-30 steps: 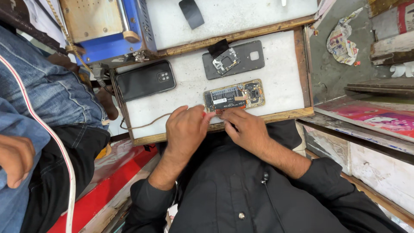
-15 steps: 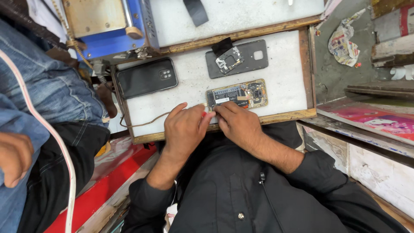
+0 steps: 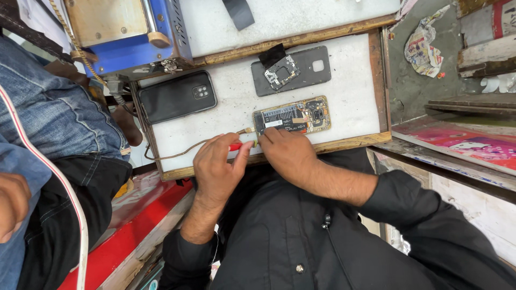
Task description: The person works on a disassembled smartphone motherboard, using a red-handled screwdriver to adjust components and connectors. They repeatedly lift, rotate, and reposition the board on the workbench while handling small parts and a ribbon cable.
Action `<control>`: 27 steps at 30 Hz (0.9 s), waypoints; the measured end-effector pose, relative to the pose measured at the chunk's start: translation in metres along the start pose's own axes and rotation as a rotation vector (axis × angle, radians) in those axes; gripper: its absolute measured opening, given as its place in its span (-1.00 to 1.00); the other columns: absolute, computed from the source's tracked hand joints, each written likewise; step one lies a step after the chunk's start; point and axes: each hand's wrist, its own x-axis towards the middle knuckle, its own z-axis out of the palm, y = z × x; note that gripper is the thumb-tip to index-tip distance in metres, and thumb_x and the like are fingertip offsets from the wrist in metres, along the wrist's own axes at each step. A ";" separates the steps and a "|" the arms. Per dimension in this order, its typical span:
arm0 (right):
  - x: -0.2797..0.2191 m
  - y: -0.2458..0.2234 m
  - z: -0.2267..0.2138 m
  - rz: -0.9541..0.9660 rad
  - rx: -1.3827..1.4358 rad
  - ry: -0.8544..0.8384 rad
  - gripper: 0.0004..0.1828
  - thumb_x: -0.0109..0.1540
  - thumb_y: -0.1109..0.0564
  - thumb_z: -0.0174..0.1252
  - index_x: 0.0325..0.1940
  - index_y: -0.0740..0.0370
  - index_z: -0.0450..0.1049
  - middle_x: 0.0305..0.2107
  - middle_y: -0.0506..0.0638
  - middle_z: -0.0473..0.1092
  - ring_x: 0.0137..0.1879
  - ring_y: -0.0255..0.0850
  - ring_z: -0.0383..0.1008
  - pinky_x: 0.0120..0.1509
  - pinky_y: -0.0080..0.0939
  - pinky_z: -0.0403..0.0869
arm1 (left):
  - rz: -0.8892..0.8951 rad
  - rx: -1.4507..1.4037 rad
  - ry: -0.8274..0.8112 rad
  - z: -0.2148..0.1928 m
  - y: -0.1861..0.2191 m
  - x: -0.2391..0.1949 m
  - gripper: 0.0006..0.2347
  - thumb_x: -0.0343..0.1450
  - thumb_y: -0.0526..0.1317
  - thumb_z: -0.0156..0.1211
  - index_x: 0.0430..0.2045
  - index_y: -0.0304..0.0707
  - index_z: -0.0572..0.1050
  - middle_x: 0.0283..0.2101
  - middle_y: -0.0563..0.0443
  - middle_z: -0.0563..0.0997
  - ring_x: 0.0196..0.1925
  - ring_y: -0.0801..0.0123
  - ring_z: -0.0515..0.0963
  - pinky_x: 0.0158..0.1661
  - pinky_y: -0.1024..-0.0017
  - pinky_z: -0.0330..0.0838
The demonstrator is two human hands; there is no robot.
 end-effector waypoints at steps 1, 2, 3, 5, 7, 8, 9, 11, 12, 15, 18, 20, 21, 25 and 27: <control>0.003 -0.001 0.001 -0.008 -0.043 -0.041 -0.77 0.09 0.15 0.23 -0.18 0.20 0.50 -0.32 -0.01 0.42 -0.23 -0.13 0.56 -0.22 -0.13 0.54 | -0.008 0.013 0.003 -0.001 -0.002 0.000 -0.71 0.34 -0.27 0.52 -0.21 -0.32 0.48 -0.35 -0.06 0.65 -0.28 0.12 0.69 -0.22 0.27 0.55; 0.007 -0.002 0.002 -0.016 -0.086 -0.082 -0.78 0.08 0.15 0.24 -0.21 0.20 0.49 -0.33 0.00 0.42 -0.24 -0.13 0.56 -0.24 -0.14 0.54 | -0.007 0.012 0.018 -0.003 -0.003 0.000 -0.71 0.35 -0.27 0.52 -0.21 -0.32 0.48 -0.35 -0.05 0.65 -0.29 0.15 0.69 -0.23 0.29 0.55; 0.011 -0.004 0.003 -0.024 -0.129 -0.123 -0.80 0.08 0.14 0.24 -0.23 0.20 0.48 -0.35 0.00 0.42 -0.25 -0.13 0.56 -0.26 -0.15 0.53 | -0.008 0.011 0.033 -0.004 -0.005 0.000 -0.71 0.36 -0.27 0.51 -0.21 -0.32 0.47 -0.34 -0.04 0.65 -0.29 0.17 0.69 -0.23 0.30 0.55; 0.017 -0.008 0.004 -0.060 -0.221 -0.152 -0.79 0.06 0.12 0.24 -0.26 0.21 0.48 -0.39 -0.01 0.41 -0.29 -0.16 0.54 -0.30 -0.18 0.53 | -0.021 0.003 0.055 -0.007 -0.008 -0.002 -0.72 0.37 -0.29 0.51 -0.20 -0.31 0.46 -0.34 -0.03 0.65 -0.29 0.21 0.69 -0.25 0.33 0.55; 0.023 -0.011 0.006 -0.103 -0.295 -0.187 -0.80 0.06 0.10 0.24 -0.29 0.22 0.48 -0.42 -0.02 0.39 -0.33 -0.18 0.52 -0.35 -0.21 0.51 | -0.049 -0.009 0.071 -0.009 -0.012 -0.005 -0.72 0.37 -0.30 0.51 -0.20 -0.31 0.45 -0.34 -0.01 0.65 -0.30 0.24 0.69 -0.27 0.35 0.55; 0.025 -0.012 0.007 -0.127 -0.323 -0.205 -0.81 0.07 0.09 0.24 -0.31 0.22 0.48 -0.44 -0.02 0.38 -0.35 -0.20 0.51 -0.37 -0.21 0.50 | -0.055 -0.001 0.084 -0.011 -0.013 -0.007 -0.71 0.37 -0.30 0.52 -0.20 -0.31 0.45 -0.33 -0.02 0.65 -0.30 0.23 0.69 -0.28 0.35 0.55; 0.028 -0.012 0.007 -0.151 -0.354 -0.224 -0.82 0.09 0.09 0.24 -0.32 0.22 0.48 -0.46 -0.02 0.37 -0.36 -0.21 0.49 -0.40 -0.22 0.50 | -0.061 0.006 0.099 -0.011 -0.014 -0.008 -0.70 0.36 -0.31 0.52 -0.19 -0.30 0.45 -0.32 -0.02 0.65 -0.30 0.23 0.69 -0.28 0.35 0.55; 0.031 -0.010 0.006 -0.211 -0.399 -0.250 -0.83 0.10 0.10 0.24 -0.32 0.23 0.48 -0.47 -0.04 0.35 -0.38 -0.24 0.47 -0.44 -0.24 0.48 | -0.072 0.007 0.117 -0.013 -0.017 -0.010 -0.69 0.36 -0.31 0.53 -0.19 -0.30 0.44 -0.31 -0.02 0.65 -0.29 0.23 0.69 -0.28 0.36 0.55; 0.032 -0.009 0.005 -0.240 -0.422 -0.262 -0.84 0.11 0.11 0.24 -0.32 0.23 0.48 -0.48 -0.05 0.35 -0.40 -0.25 0.46 -0.46 -0.24 0.47 | -0.077 0.000 0.120 -0.014 -0.018 -0.010 -0.69 0.37 -0.31 0.53 -0.18 -0.30 0.44 -0.31 -0.01 0.65 -0.29 0.24 0.69 -0.28 0.37 0.55; 0.036 -0.004 0.002 -0.299 -0.436 -0.270 -0.82 0.09 0.09 0.24 -0.33 0.24 0.48 -0.46 -0.03 0.36 -0.37 -0.24 0.47 -0.44 -0.24 0.48 | -0.084 -0.011 0.122 -0.015 -0.018 -0.012 -0.69 0.37 -0.31 0.53 -0.18 -0.30 0.43 -0.30 -0.02 0.65 -0.29 0.23 0.69 -0.27 0.37 0.55; 0.041 0.005 -0.005 -0.315 -0.308 -0.234 -0.82 0.08 0.10 0.24 -0.30 0.22 0.50 -0.42 0.00 0.39 -0.32 -0.18 0.52 -0.45 -0.18 0.50 | -0.064 -0.028 0.106 -0.013 -0.018 -0.012 -0.70 0.37 -0.31 0.52 -0.18 -0.30 0.44 -0.31 -0.02 0.65 -0.29 0.22 0.69 -0.27 0.35 0.55; 0.046 0.017 -0.014 -0.285 -0.282 -0.221 -0.80 0.07 0.13 0.24 -0.26 0.22 0.50 -0.37 0.01 0.41 -0.27 -0.16 0.55 -0.45 -0.16 0.52 | -0.044 -0.043 0.085 -0.010 -0.017 -0.011 -0.70 0.37 -0.31 0.51 -0.18 -0.29 0.44 -0.32 -0.02 0.65 -0.29 0.20 0.69 -0.26 0.33 0.54; 0.049 0.024 -0.019 -0.269 -0.268 -0.215 -0.79 0.07 0.14 0.23 -0.24 0.23 0.51 -0.35 0.02 0.42 -0.25 -0.15 0.56 -0.46 -0.15 0.53 | -0.035 -0.051 0.072 -0.008 -0.016 -0.010 -0.70 0.36 -0.30 0.51 -0.18 -0.29 0.44 -0.32 -0.02 0.65 -0.29 0.18 0.68 -0.26 0.32 0.53; 0.067 0.062 -0.040 0.086 -0.210 -0.127 -0.89 0.29 0.11 0.17 -0.20 0.18 0.51 -0.27 0.05 0.46 -0.34 -0.05 0.56 -0.43 -0.03 0.52 | 0.004 -0.087 0.040 0.006 -0.009 -0.010 -0.71 0.38 -0.29 0.48 -0.17 -0.29 0.44 -0.30 -0.06 0.66 -0.28 0.14 0.68 -0.23 0.28 0.55; 0.069 0.079 -0.050 0.096 -0.164 0.008 -0.89 0.26 0.13 0.17 -0.18 0.19 0.52 -0.29 0.05 0.46 -0.30 -0.04 0.56 -0.38 -0.03 0.52 | 0.003 -0.089 0.030 0.012 -0.005 -0.009 -0.71 0.38 -0.29 0.48 -0.14 -0.31 0.44 -0.31 -0.06 0.65 -0.28 0.14 0.68 -0.23 0.28 0.55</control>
